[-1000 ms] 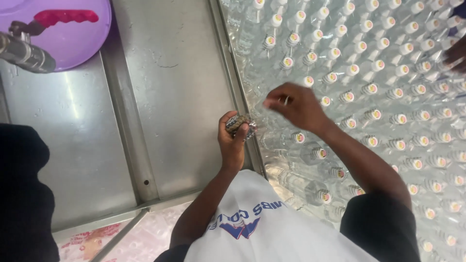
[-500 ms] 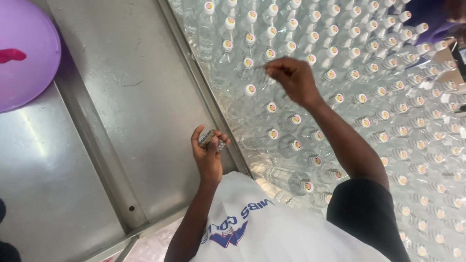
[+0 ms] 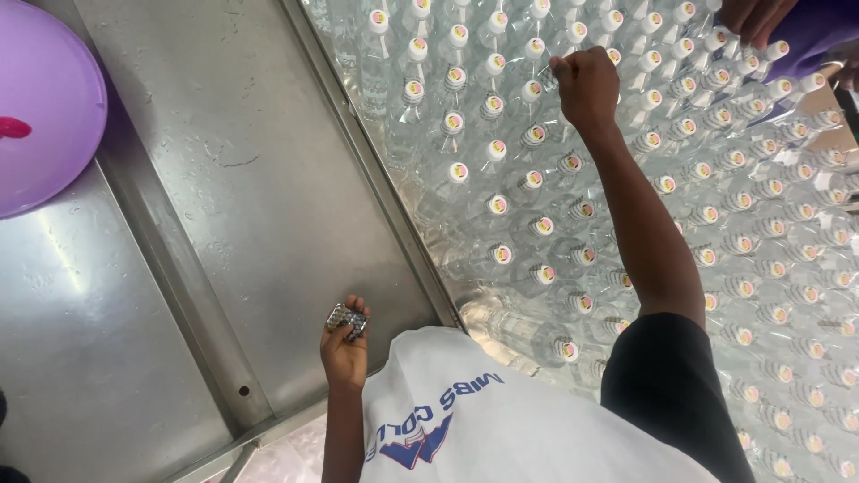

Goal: Applying small circular labels or seals to the caps of plastic water bottles arranged in a grid.

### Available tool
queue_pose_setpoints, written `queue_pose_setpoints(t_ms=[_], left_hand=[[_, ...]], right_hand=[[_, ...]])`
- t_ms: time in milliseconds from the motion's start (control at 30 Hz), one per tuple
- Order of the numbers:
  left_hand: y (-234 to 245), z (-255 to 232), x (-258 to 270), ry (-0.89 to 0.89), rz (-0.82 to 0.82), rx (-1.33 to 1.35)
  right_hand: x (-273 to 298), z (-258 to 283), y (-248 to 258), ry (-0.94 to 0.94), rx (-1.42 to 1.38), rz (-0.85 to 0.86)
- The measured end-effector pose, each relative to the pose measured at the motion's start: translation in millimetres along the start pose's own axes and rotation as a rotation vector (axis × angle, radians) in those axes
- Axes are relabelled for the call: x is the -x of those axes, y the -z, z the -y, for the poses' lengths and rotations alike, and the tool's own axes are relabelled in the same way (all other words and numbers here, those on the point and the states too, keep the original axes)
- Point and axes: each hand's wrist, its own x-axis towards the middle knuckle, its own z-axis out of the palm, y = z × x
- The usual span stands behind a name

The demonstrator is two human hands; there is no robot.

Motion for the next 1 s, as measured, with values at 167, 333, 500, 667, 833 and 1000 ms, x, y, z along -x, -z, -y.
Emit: queue_pose_setpoints(t_ms=[167, 333, 500, 667, 833, 1000], left_hand=[[1, 0, 7, 0.029, 0.039, 0.021], [4, 6, 13, 0.052, 0.062, 0.067], [-18, 5, 18, 0.092, 0.133, 0.077], [-18, 9, 11, 0.095, 0.208, 0.102], [-31, 11, 10, 0.083, 0.220, 0.067], [-64, 20, 5, 0.050, 0.258, -0.023]], right_hand=[[1, 11, -1, -0.015, -0.026, 0.043], [6, 33, 9, -0.022, -0.032, 0.062], [18, 44, 7, -0.017, -0.063, 0.079], [24, 53, 16, -0.039, -0.063, 0.131], [23, 36, -2, 0.109, 0.018, 0.130], [16, 64, 24, -0.091, -0.001, 0.347]])
